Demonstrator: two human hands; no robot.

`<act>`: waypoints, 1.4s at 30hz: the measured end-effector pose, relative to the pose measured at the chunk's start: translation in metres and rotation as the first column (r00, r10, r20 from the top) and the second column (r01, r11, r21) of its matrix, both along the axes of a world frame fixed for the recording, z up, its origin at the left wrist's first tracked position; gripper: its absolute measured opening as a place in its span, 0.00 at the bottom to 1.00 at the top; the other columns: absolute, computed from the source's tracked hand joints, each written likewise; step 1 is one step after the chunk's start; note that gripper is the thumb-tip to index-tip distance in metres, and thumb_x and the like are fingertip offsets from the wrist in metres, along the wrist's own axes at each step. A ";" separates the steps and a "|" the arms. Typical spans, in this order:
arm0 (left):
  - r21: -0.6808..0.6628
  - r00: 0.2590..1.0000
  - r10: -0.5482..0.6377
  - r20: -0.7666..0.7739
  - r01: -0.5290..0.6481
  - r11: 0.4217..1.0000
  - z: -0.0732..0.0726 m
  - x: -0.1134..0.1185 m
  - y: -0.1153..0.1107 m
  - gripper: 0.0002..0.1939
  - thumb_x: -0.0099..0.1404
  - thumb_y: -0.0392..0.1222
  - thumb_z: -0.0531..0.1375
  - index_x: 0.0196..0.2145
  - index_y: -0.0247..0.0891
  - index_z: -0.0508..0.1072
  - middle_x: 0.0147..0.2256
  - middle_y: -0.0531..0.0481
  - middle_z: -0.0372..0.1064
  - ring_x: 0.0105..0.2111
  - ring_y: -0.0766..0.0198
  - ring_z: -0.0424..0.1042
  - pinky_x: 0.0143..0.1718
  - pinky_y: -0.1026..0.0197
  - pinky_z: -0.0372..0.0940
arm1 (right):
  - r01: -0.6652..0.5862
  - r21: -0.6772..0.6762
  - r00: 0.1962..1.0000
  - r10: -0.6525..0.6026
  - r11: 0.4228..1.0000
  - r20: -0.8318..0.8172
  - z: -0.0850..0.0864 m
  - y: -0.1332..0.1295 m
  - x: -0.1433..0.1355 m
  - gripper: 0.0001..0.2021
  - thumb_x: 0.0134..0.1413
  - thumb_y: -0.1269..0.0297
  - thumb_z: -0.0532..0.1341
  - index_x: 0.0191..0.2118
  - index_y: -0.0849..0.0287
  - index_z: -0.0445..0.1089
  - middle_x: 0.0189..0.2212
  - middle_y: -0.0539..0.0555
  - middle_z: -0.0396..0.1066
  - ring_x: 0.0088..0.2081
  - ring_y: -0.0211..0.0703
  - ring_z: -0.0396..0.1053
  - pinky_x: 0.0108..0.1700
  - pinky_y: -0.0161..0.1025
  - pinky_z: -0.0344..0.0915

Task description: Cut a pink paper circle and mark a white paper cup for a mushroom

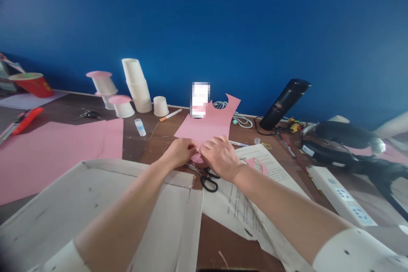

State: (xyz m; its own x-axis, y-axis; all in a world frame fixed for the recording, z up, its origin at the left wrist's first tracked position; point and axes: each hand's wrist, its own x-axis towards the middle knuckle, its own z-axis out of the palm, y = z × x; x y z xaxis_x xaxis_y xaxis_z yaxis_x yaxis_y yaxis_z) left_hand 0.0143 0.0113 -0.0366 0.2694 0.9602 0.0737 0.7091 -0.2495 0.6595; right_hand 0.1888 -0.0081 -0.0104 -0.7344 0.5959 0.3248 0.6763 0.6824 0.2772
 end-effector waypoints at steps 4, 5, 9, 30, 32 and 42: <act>-0.001 1.000 0.000 0.011 0.000 1.000 0.000 0.000 0.000 0.10 0.58 0.38 0.54 0.29 0.39 0.76 0.31 0.47 0.75 0.32 0.61 0.70 0.31 0.63 0.58 | -0.032 0.009 0.998 0.031 0.999 0.060 0.000 0.001 -0.003 0.07 0.56 0.72 0.56 0.29 0.60 0.69 0.25 0.53 0.68 0.32 0.43 0.58 0.36 0.42 0.45; -0.004 1.000 0.001 0.010 -0.001 1.000 0.000 0.000 0.000 0.10 0.58 0.38 0.54 0.30 0.39 0.76 0.31 0.47 0.75 0.32 0.61 0.70 0.31 0.63 0.58 | -0.040 0.008 0.997 0.040 0.999 0.071 0.000 0.002 -0.003 0.07 0.55 0.73 0.56 0.29 0.60 0.69 0.25 0.53 0.68 0.32 0.43 0.58 0.36 0.42 0.45; -0.023 1.000 0.013 0.002 -0.013 1.000 0.002 0.001 0.000 0.10 0.58 0.38 0.54 0.30 0.39 0.76 0.32 0.46 0.75 0.32 0.61 0.70 0.31 0.63 0.58 | -0.070 0.000 0.993 0.070 0.998 0.097 -0.001 0.003 -0.003 0.08 0.55 0.75 0.56 0.28 0.60 0.70 0.25 0.52 0.68 0.31 0.42 0.58 0.36 0.42 0.45; 0.024 0.998 -0.046 0.052 0.045 0.999 0.000 -0.002 0.000 0.12 0.59 0.43 0.54 0.24 0.38 0.73 0.25 0.50 0.71 0.26 0.65 0.65 0.26 0.63 0.52 | -0.348 -0.928 0.437 -0.853 0.133 -0.286 -0.006 0.001 0.010 0.16 0.38 0.53 0.69 0.27 0.60 0.69 0.22 0.47 0.69 0.17 0.27 0.46 0.19 0.31 0.38; 0.013 0.998 -0.040 0.057 0.040 0.999 0.000 -0.002 0.000 0.12 0.59 0.44 0.54 0.25 0.38 0.74 0.26 0.50 0.72 0.27 0.65 0.66 0.26 0.63 0.53 | -0.445 -0.894 0.411 -0.872 0.062 -0.266 -0.008 0.000 0.011 0.15 0.38 0.55 0.70 0.28 0.60 0.70 0.24 0.49 0.70 0.17 0.26 0.47 0.19 0.30 0.37; 0.001 0.997 -0.043 0.061 0.043 0.999 0.001 -0.002 0.000 0.13 0.59 0.45 0.54 0.24 0.37 0.73 0.25 0.50 0.71 0.26 0.65 0.65 0.27 0.64 0.53 | -0.464 -0.883 0.417 -0.862 0.073 -0.290 -0.011 -0.005 0.014 0.15 0.41 0.56 0.70 0.32 0.62 0.75 0.31 0.56 0.74 0.21 0.28 0.52 0.19 0.28 0.42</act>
State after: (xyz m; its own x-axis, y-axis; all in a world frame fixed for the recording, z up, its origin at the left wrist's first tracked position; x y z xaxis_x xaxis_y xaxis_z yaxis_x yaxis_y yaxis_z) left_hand 0.0121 0.0117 -0.0354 0.3051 0.9479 0.0913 0.6563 -0.2788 0.7011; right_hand 0.2032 -0.0128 -0.0210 -0.3282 0.8392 -0.4335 0.1822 -0.3941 -0.9008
